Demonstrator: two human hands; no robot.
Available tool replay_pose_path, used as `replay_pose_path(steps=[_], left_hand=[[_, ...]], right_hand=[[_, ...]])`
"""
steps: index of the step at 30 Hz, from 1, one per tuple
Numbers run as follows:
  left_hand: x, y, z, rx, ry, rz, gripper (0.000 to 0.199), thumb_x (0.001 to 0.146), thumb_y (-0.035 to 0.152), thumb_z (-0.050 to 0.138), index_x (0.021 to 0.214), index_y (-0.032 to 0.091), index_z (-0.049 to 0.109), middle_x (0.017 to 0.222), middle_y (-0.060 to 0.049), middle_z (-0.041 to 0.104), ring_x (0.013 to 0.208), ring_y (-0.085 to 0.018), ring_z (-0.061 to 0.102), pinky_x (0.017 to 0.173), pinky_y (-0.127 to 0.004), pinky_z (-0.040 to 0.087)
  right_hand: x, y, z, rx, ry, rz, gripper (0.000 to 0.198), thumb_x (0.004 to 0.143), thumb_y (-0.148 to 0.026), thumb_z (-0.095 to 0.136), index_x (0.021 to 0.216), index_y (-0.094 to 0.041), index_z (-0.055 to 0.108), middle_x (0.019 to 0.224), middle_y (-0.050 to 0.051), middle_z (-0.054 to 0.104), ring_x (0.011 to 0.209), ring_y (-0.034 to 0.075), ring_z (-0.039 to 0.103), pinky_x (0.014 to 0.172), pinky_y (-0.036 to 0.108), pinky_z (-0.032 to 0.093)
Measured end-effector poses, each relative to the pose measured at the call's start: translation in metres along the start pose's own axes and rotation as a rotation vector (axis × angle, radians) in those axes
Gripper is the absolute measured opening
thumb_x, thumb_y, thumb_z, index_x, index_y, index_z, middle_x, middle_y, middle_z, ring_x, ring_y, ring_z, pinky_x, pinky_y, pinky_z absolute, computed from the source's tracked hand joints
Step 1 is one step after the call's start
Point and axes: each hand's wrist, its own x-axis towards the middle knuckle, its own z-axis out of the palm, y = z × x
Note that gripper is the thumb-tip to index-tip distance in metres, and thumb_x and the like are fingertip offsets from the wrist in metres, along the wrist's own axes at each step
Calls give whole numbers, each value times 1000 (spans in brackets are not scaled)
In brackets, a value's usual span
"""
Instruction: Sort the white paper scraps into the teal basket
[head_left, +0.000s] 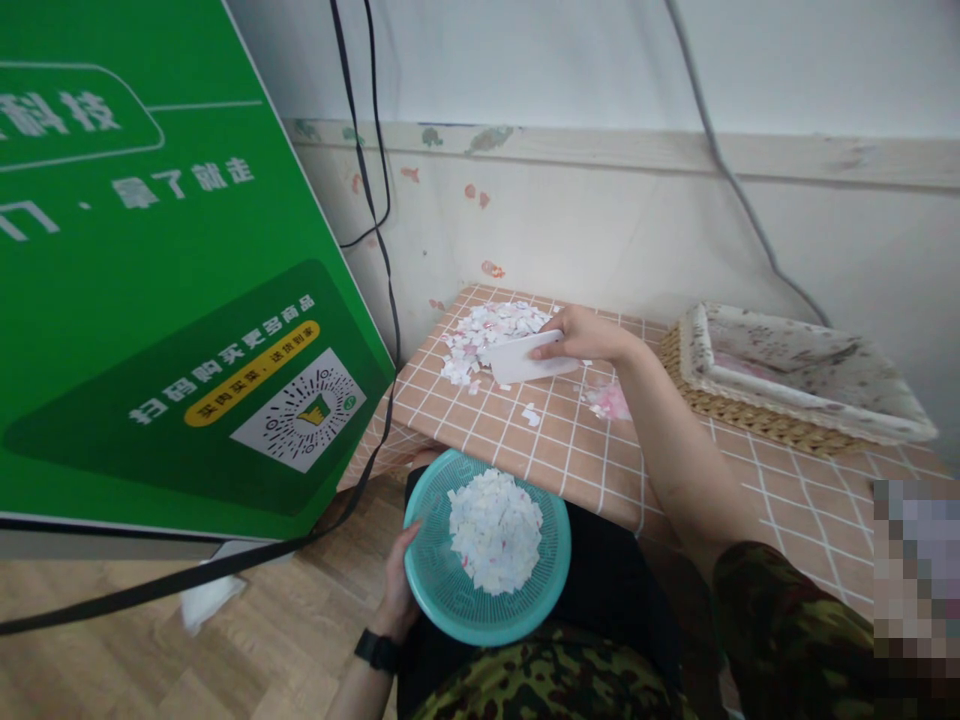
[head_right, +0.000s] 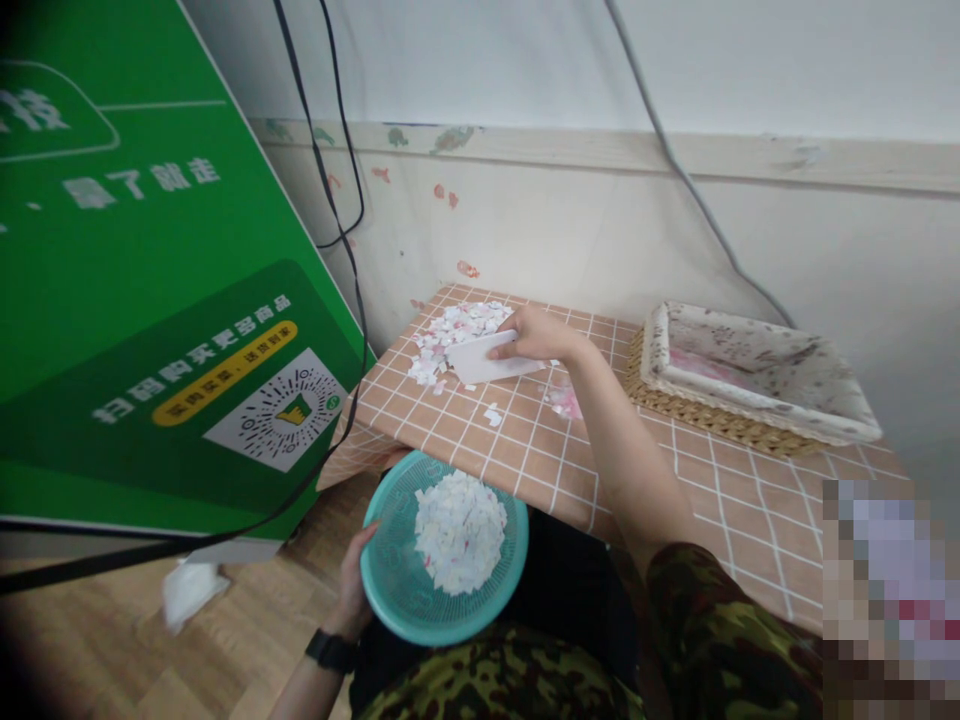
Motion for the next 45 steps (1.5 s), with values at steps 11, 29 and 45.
replay_pose_path(steps=[11,29,45], left_hand=[[-5,2,3,8,11,4,18,67,27,69,78,13,72,75,-7,74,66,-22,67,75,-36,51],[-8,4,5,-3,-12,-17,20,66,28,69,80,14,72,74,-7,74,69,-25,68,71,-38,53],[-7,3,5,-22,-29,-36,18,66,26,69,78,14,71,72,-6,73,65,-22,67,74,-38,52]], right_hand=[[-6,-3,-7,-5,-32,-11,32,71,-42,66,78,-12,71,63,3,61,57,13,50,51,25,36],[-54,17,5,112,-28,-1,31,73,-42,66,87,-15,74,72,4,69,65,14,59,59,25,43],[-72,-16,20,5,88,3,27,77,-41,63,85,-17,74,65,2,65,62,13,54,58,25,37]])
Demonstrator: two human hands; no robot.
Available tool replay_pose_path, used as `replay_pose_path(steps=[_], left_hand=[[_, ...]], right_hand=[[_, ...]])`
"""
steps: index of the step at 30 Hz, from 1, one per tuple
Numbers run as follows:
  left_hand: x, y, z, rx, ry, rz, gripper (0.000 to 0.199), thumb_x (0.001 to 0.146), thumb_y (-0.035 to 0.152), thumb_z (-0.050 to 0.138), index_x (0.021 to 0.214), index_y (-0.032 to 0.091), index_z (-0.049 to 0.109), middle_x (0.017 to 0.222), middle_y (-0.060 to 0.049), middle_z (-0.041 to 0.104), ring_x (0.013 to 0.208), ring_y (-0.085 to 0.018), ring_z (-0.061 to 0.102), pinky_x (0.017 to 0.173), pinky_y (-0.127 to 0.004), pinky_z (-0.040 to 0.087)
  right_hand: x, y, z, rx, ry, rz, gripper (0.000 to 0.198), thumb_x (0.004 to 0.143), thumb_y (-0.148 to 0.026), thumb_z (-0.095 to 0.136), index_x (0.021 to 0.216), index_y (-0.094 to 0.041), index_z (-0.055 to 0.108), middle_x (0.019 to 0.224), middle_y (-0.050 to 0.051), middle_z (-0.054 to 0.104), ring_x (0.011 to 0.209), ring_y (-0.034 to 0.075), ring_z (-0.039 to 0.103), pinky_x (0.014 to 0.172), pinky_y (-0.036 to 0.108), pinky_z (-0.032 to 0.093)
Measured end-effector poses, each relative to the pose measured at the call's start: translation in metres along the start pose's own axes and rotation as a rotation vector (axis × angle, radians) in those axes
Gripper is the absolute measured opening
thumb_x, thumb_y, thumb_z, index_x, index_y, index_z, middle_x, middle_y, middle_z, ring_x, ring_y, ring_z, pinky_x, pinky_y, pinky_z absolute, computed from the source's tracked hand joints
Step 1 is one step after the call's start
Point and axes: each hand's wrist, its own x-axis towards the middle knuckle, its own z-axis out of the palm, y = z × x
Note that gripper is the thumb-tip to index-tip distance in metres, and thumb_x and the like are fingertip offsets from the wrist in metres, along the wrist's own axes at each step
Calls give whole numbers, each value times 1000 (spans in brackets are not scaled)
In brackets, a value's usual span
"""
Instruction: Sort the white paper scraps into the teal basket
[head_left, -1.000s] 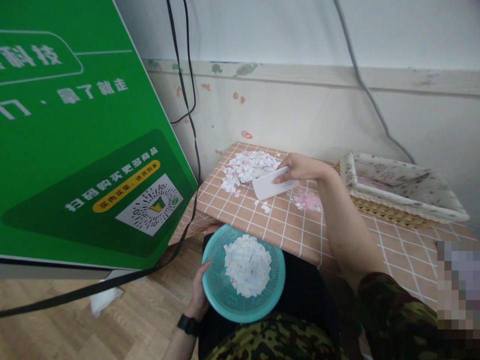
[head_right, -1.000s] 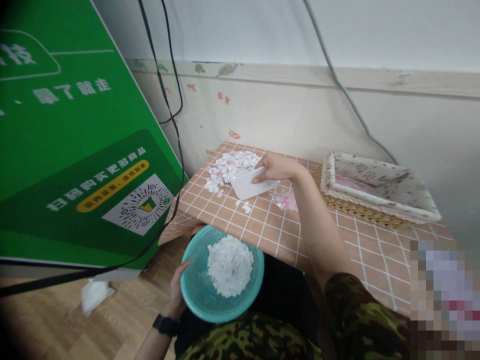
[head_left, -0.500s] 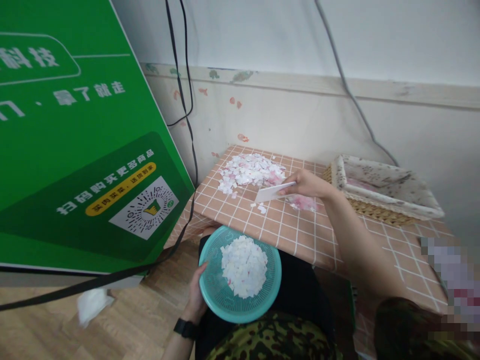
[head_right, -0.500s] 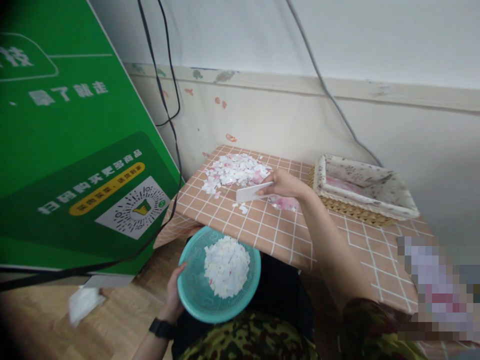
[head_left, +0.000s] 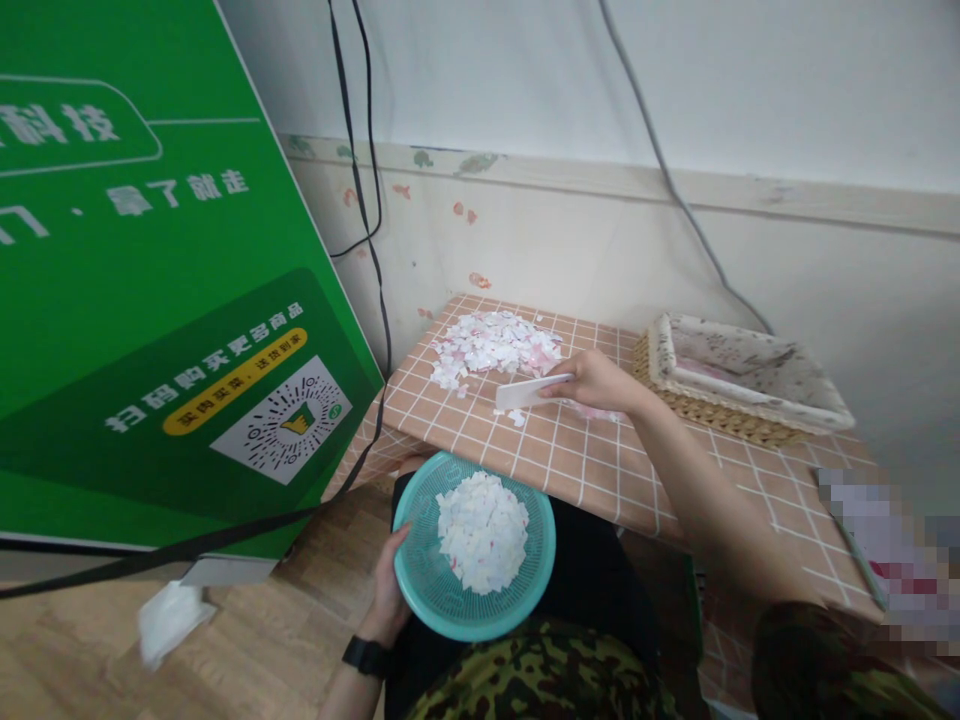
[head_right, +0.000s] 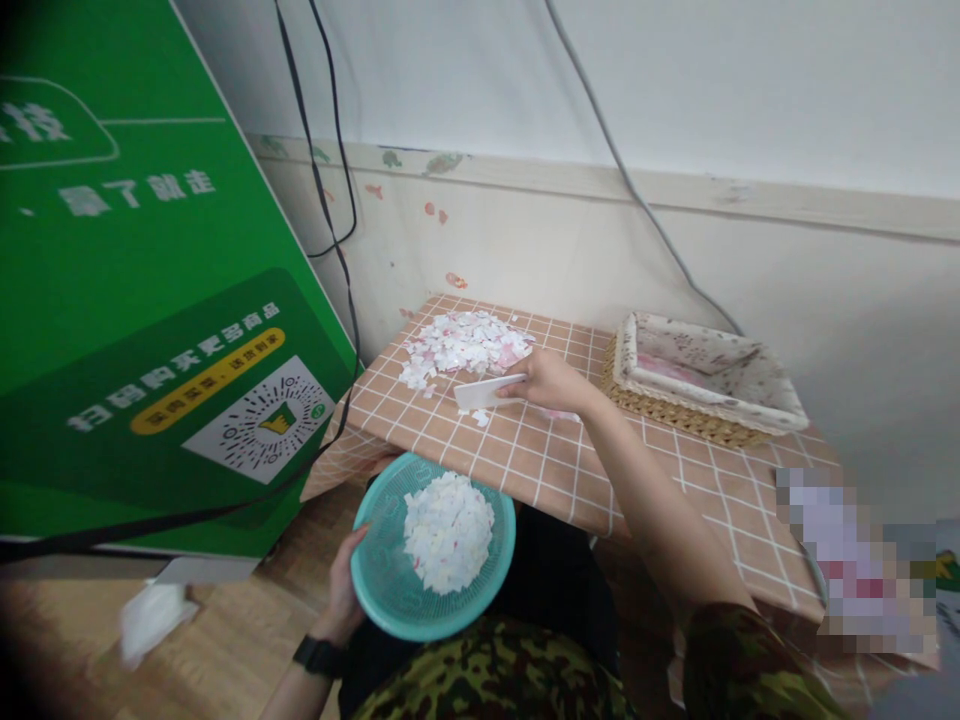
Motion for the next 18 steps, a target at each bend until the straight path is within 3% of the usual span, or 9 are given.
replay_pose_path(steps=[11,18], left_hand=[[2,0,0,13,40,18,16,63,27,70,74,15,71,70,-5,73,64,-23,67,73,-36,51],[3,-1,-3,-11,-13,29,18,65,28,70,76,13,71,69,-5,72,63,-22,66,72,-35,51]], right_hand=[[12,-12,7,-25,-51,-77,24,79,-38,61,83,-18,74,65,0,64,57,10,50,57,24,35],[18,-19,12,-23,-38,-100,25,79,-39,61,82,-17,72,67,0,65,61,11,53,58,24,35]])
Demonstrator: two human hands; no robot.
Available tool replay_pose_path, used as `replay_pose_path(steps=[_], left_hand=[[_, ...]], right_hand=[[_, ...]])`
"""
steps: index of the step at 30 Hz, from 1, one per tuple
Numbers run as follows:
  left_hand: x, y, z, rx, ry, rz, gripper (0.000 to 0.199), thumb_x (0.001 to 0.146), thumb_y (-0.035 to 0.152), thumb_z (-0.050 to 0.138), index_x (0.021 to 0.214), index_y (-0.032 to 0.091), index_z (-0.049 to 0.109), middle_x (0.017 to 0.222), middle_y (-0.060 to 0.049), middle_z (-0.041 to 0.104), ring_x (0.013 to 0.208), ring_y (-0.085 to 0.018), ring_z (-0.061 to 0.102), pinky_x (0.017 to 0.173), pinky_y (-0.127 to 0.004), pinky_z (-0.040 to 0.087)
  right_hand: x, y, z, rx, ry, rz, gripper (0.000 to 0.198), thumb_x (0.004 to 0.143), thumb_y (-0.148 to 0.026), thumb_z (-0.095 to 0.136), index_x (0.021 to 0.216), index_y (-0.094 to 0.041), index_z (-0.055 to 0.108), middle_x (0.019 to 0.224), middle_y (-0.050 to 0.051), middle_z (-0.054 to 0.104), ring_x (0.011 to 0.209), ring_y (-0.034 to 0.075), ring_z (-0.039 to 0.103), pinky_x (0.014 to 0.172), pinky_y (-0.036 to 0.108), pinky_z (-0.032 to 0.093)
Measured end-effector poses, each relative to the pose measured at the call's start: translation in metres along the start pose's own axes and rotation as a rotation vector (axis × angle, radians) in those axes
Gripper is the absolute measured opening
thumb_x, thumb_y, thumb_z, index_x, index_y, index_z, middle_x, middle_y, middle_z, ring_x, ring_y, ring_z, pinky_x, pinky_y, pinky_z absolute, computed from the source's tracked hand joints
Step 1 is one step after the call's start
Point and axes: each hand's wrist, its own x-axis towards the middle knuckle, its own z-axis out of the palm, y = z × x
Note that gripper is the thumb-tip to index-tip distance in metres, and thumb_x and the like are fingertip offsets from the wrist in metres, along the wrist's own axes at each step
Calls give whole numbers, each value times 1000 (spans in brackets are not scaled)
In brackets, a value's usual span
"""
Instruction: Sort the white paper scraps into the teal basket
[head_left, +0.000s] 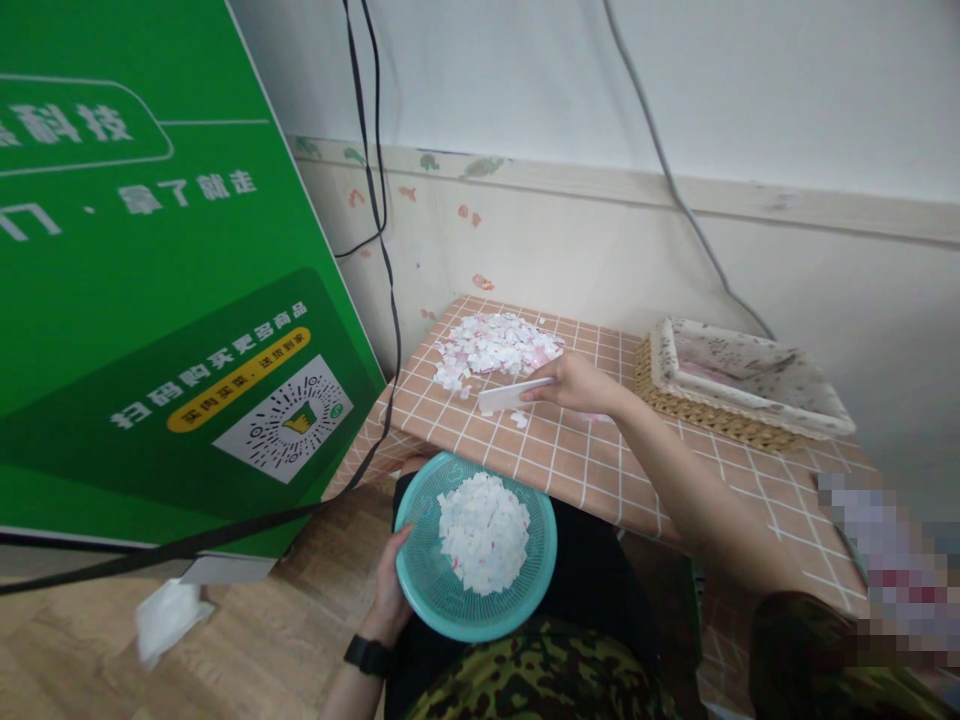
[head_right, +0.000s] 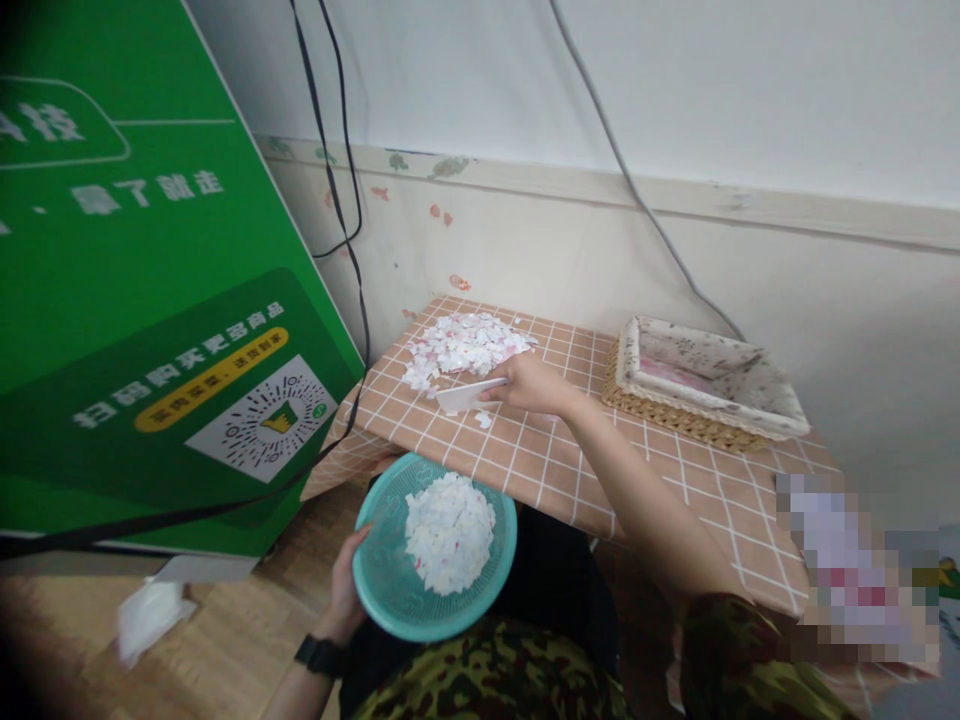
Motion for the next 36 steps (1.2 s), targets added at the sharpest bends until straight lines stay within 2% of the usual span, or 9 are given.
replay_pose_path(steps=[6,12,16,20,22,25,28,32,36], left_hand=[[-1,1,0,7,20,-32,18,65,27,70,77,14,71,72,-5,73,64,-22,67,73,-37,52],[-1,1,0,-5,7,-53,15,67,26,69,75,14,71,70,-6,73,62,-21,66,72,-36,53],[-1,1,0,-15,-7,-29,15,68,25,68,77,13,71,70,-5,73,62,-20,66,71,-34,53],[-6,3,3,-5,35,-50,15,70,23,66,79,13,71,73,-6,74,64,-21,68,74,-36,53],[-10,5,6,0,37,-58,14,70,22,66,79,13,70,74,-7,74,64,-22,68,74,-37,53],[-17,6,11,8,8,-74,13,71,22,65,79,12,70,74,-8,74,65,-23,68,73,-38,54],[-24,8,18,-1,-10,-76,14,72,22,65,80,12,70,75,-8,74,63,-23,68,73,-38,54],[-30,14,29,-11,1,-31,13,71,22,66,80,13,70,74,-7,74,66,-22,68,74,-37,54],[-35,27,38,-5,-38,-54,16,71,22,65,82,12,70,75,-9,74,68,-25,69,74,-40,54]], right_hand=[[-5,0,-18,-130,-33,-2,24,78,-39,61,77,-18,72,60,0,60,55,10,48,56,25,32],[-7,-3,-24,-133,18,28,24,78,-38,62,83,-18,73,68,2,66,60,12,53,57,25,34],[-16,1,-13,-65,48,3,24,80,-39,61,86,-20,74,70,1,68,61,11,56,58,24,37],[-49,11,-1,-34,111,50,25,82,-40,59,85,-21,75,68,0,70,56,12,59,52,24,39],[-66,12,7,-28,224,85,25,83,-40,58,90,-23,74,76,1,72,61,14,63,55,25,44],[-80,9,27,-58,430,130,23,85,-36,57,96,-24,73,95,4,73,80,21,67,70,30,50],[-83,2,54,-132,524,178,21,85,-33,57,97,-25,73,89,5,74,77,22,68,69,33,51],[-85,-7,74,-36,515,174,23,87,-29,54,101,-27,72,93,2,73,76,20,69,68,30,51],[-84,-12,73,8,529,167,22,87,-29,54,100,-26,72,94,2,73,79,20,69,69,29,52]])
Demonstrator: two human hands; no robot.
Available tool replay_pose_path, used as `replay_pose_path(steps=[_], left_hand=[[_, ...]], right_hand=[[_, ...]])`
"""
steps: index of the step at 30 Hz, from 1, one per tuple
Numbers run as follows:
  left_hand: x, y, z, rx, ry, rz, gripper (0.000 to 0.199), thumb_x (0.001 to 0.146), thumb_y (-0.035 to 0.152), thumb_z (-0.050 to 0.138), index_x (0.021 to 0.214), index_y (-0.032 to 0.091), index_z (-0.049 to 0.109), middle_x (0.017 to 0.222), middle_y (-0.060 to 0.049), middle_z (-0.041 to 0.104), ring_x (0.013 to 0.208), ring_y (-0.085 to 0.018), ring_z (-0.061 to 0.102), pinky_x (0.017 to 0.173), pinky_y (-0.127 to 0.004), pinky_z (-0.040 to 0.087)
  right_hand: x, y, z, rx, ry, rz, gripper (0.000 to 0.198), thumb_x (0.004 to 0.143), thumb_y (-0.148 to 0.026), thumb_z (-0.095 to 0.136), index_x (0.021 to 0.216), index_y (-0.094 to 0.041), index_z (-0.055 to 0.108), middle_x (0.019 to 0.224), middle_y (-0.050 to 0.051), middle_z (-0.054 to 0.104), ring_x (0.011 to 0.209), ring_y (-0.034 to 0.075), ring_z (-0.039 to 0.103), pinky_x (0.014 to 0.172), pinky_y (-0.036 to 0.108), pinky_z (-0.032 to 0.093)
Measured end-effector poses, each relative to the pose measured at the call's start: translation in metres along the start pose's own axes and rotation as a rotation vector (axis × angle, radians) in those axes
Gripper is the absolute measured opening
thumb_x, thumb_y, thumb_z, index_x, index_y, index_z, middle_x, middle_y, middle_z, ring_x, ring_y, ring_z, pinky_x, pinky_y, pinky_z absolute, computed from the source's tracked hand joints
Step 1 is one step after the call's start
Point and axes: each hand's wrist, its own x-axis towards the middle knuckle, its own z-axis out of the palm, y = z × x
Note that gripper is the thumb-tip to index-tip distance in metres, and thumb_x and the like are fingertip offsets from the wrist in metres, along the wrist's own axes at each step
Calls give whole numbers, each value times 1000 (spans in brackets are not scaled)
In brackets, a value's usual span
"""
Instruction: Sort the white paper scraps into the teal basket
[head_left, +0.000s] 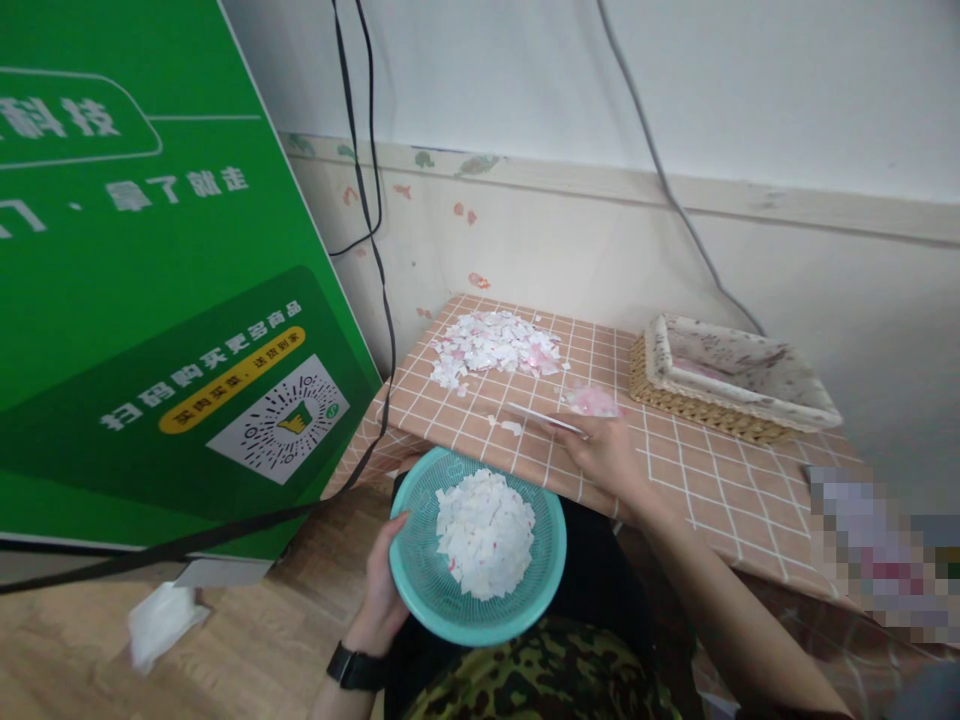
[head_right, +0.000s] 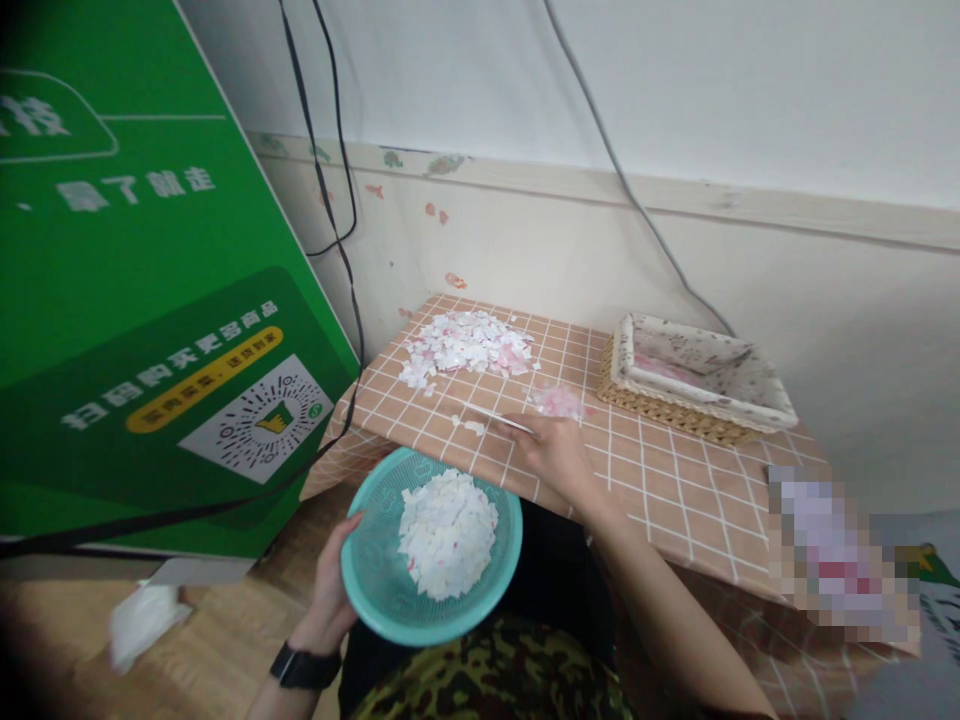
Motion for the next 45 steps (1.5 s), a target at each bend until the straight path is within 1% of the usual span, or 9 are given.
replay_pose_path(steps=[10,19,22,25,29,32,37,41,45], left_hand=[[-3,21,16,-3,-88,12,19,73,23,65,87,11,70,78,-9,74,72,-25,69,74,-39,54],[-4,24,17,-4,-116,11,19,74,24,64,87,11,70,77,-9,74,70,-25,69,73,-38,54],[-5,24,17,8,-108,17,18,75,24,64,87,11,69,79,-9,74,71,-25,69,73,-38,54],[-4,23,14,10,-102,14,18,75,25,64,86,12,69,77,-9,74,70,-25,69,72,-37,54],[3,16,3,-5,-79,13,15,73,22,65,82,12,70,75,-8,74,66,-23,68,69,-36,53],[12,6,-12,3,-43,-26,18,71,25,66,80,11,71,73,-10,74,65,-24,67,69,-37,53],[23,-10,-31,-2,-22,-61,20,70,29,68,77,11,72,70,-9,73,61,-23,66,66,-37,52],[28,-14,-35,8,18,-64,21,68,31,68,76,12,71,69,-8,73,60,-23,65,64,-37,52],[32,-15,-38,2,46,-20,19,65,29,71,74,13,71,67,-6,72,58,-22,64,64,-36,51]], right_hand=[[-13,-17,9,44,-135,-119,26,89,-22,51,108,-27,68,104,2,70,88,19,68,77,30,53],[-29,-47,12,143,-211,-241,24,88,-22,52,105,-27,68,97,0,73,84,15,68,75,25,52],[-15,-43,12,111,-125,-140,21,88,-26,54,101,-26,70,95,1,73,80,16,69,71,25,51],[14,-34,13,-6,-47,-70,21,88,-29,53,96,-23,71,87,4,74,73,18,68,65,27,49],[58,-28,15,-151,-123,-99,22,87,-32,54,87,-20,72,69,4,71,61,17,63,57,27,42],[78,-29,20,-184,-168,-162,22,87,-32,53,83,-21,72,66,4,69,59,15,60,56,27,38],[91,-24,29,-209,-197,-202,21,87,-31,53,87,-21,72,74,5,71,64,16,61,60,27,39],[98,-21,32,-271,-172,-193,21,86,-31,54,87,-21,73,70,5,70,61,16,61,56,27,37],[102,-22,34,-216,-172,-213,20,86,-31,55,89,-21,73,72,4,71,62,16,62,57,26,38]])
